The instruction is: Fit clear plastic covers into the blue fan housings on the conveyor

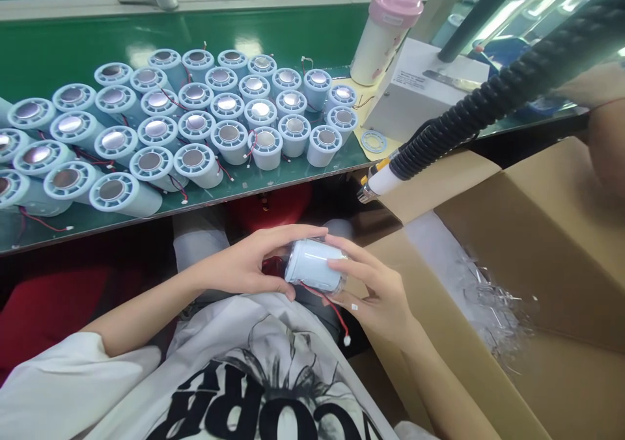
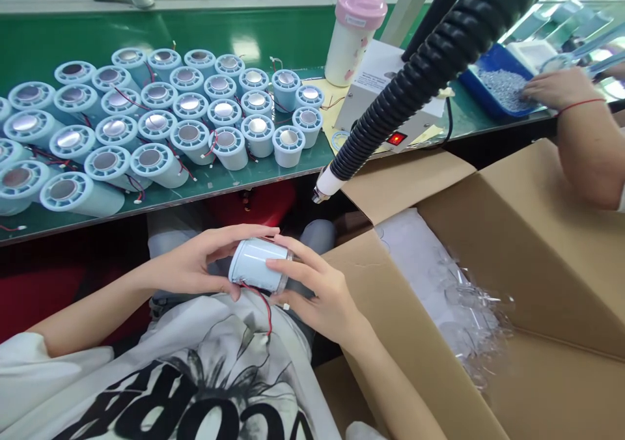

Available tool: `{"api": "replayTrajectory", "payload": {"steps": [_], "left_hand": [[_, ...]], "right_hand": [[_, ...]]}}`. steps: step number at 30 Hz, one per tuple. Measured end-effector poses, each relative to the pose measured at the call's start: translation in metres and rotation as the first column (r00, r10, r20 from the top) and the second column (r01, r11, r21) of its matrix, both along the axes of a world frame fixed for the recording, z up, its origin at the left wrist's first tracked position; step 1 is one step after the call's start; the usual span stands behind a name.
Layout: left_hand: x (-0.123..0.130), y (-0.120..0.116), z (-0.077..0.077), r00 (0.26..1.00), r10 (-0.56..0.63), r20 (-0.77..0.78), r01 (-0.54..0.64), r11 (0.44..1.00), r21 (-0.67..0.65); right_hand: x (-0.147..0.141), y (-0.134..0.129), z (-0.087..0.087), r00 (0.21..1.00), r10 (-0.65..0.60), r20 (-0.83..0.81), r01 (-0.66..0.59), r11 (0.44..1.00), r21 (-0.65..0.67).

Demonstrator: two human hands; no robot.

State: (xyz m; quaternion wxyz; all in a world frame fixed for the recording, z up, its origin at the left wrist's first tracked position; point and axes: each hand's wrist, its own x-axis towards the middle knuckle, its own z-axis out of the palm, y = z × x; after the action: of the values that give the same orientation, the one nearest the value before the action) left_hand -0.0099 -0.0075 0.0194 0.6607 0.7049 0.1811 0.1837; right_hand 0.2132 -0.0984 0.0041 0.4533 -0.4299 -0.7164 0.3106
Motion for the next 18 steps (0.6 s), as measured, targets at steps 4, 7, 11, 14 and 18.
{"api": "replayTrajectory", "payload": {"steps": [4,7,11,14,18], "left_hand": [[-0.002,0.001,-0.002,0.999,-0.022,0.029,0.02,0.998,0.055],[-0.003,-0.001,-0.001,1.0,-0.021,0.022,0.02,0.998,0.056],[-0.003,-0.003,0.003,1.0,-0.002,-0.008,0.002,1.0,-0.003],[-0.001,-0.004,0.005,1.0,-0.01,-0.019,0.009,0.998,-0.065],[-0.004,-0.007,0.007,0.996,0.032,-0.084,-0.047,0.983,-0.178]], "right_hand": [[-0.001,-0.001,0.0,0.999,0.027,-0.021,-0.027,0.999,-0.034],[0.001,-0.003,-0.003,0.997,0.034,-0.068,-0.04,0.996,-0.085],[0.003,-0.005,-0.006,0.986,0.026,-0.164,-0.055,0.983,-0.176],[0.005,-0.004,-0.007,0.994,0.028,-0.103,-0.04,0.993,-0.109],[0.003,-0.008,-0.012,0.999,0.026,0.021,-0.028,0.994,0.106]]}}
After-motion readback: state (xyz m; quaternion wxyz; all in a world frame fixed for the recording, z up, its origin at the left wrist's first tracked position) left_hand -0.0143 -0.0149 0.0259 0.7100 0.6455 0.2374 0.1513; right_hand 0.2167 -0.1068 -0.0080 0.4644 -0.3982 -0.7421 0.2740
